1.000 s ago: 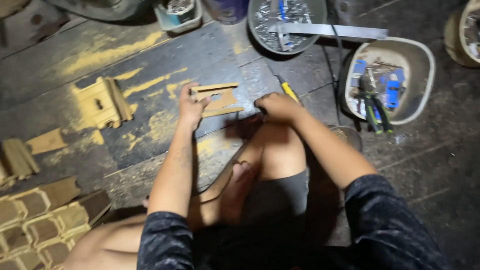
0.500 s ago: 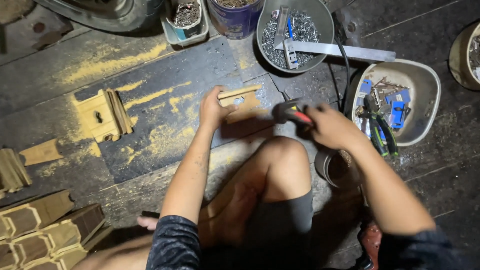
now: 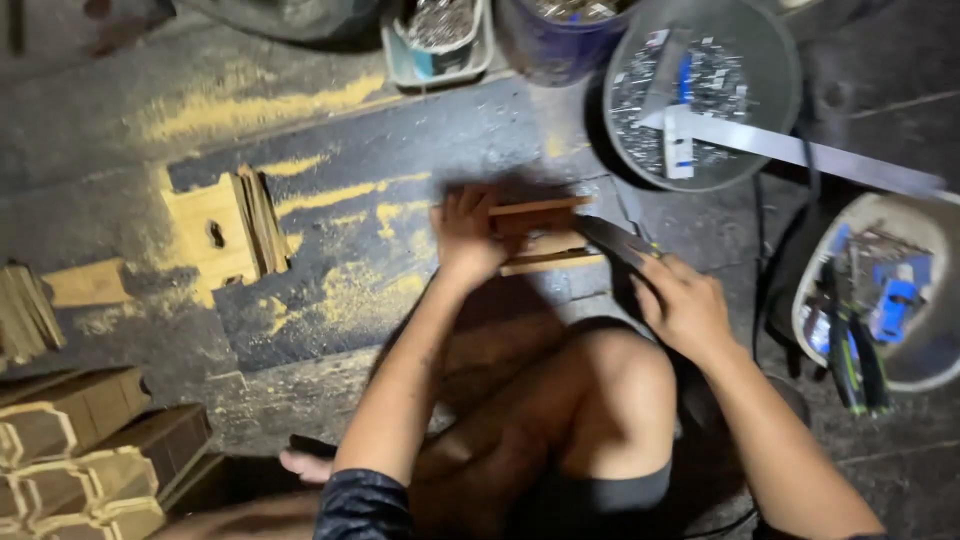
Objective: The person assembles small wooden boxes by hammering nails into pre-drilled holes and using a power drill to secure joints. They handle multiple unfinished wooden pieces, aligning them and fastening them together one at a time.
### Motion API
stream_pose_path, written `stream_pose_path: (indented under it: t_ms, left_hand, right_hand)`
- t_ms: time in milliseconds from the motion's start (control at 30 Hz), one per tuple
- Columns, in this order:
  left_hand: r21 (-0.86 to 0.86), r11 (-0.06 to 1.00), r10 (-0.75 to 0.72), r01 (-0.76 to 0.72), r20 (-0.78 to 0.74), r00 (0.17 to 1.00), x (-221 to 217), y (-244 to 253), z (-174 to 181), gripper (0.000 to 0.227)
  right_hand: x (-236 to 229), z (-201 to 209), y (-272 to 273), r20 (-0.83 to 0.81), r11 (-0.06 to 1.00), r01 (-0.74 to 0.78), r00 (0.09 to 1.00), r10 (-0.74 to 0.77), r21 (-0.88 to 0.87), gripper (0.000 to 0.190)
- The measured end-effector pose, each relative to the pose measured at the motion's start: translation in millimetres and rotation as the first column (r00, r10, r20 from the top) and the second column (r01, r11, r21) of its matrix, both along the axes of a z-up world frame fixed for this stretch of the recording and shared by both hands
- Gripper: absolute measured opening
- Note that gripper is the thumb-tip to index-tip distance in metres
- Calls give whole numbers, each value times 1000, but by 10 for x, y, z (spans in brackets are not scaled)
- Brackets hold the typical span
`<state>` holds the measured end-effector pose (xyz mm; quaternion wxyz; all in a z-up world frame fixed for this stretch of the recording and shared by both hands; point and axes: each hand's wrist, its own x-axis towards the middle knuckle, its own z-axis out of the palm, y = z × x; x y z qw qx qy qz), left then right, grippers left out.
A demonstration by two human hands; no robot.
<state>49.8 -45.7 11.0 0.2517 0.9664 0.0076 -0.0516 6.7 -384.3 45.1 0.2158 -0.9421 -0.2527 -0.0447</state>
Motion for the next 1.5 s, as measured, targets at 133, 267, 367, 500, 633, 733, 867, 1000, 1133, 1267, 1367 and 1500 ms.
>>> stream_pose_path:
  t_ms: [133, 267, 367, 500, 633, 733, 867, 1000, 1133, 1267, 1367, 1500]
  left_hand:
    - [-66, 998, -11, 11, -2, 1000, -20, 7, -82, 66]
    - [-182, 983, 22, -14, 38, 999, -43, 1, -61, 69]
    - [-196, 981, 11, -9, 12, 1000, -12, -10, 41, 69]
    - [-236, 972, -4, -4, -34, 999, 4, -20, 93, 66]
    - [-171, 985, -43, 37, -32, 999, 13, -15, -137, 74]
    - [-107, 994, -23, 19, -38, 999, -40, 2, -83, 68]
    - [-220, 975, -41, 37, -11, 999, -9, -13, 122, 62]
    - [-207, 978, -34, 31, -13, 999, 40, 2, 163, 66]
    - [-234, 971, -46, 40, -20, 999, 116, -3, 169, 68]
    - [-204, 979, -20, 15, -24, 999, -8, 3, 110, 61]
    - [-212, 976, -43, 42, -1, 999, 27, -15, -54, 63]
    - [-185, 983, -10, 15, 29, 1000, 30, -31, -9, 60]
  right_hand:
    - [22, -146, -137, -70, 998, -58, 996, 57, -14, 31]
    - [41, -308, -252, -63, 982, -169, 984, 164, -81, 26]
    - [96, -303, -320, -43, 974, -191, 981, 187, -122, 26]
    - [64, -331, -458, 3, 977, -209, 978, 209, -41, 26]
    - [228, -234, -316, -16, 965, -243, 970, 243, -94, 17]
    - [252, -77, -300, -18, 965, -250, 968, 250, -76, 14]
    - [404, 117, -179, -23, 940, -322, 947, 321, -116, 11]
    - [447, 56, -290, -14, 934, -346, 938, 346, -89, 11]
    - [475, -104, -291, -1, 935, -336, 941, 338, -110, 8]
    - [390, -98, -228, 6, 926, -376, 926, 377, -36, 13]
    - [418, -162, -325, 32, 933, -357, 933, 359, -47, 11]
    - [339, -317, -533, 45, 936, -351, 935, 351, 10, 24]
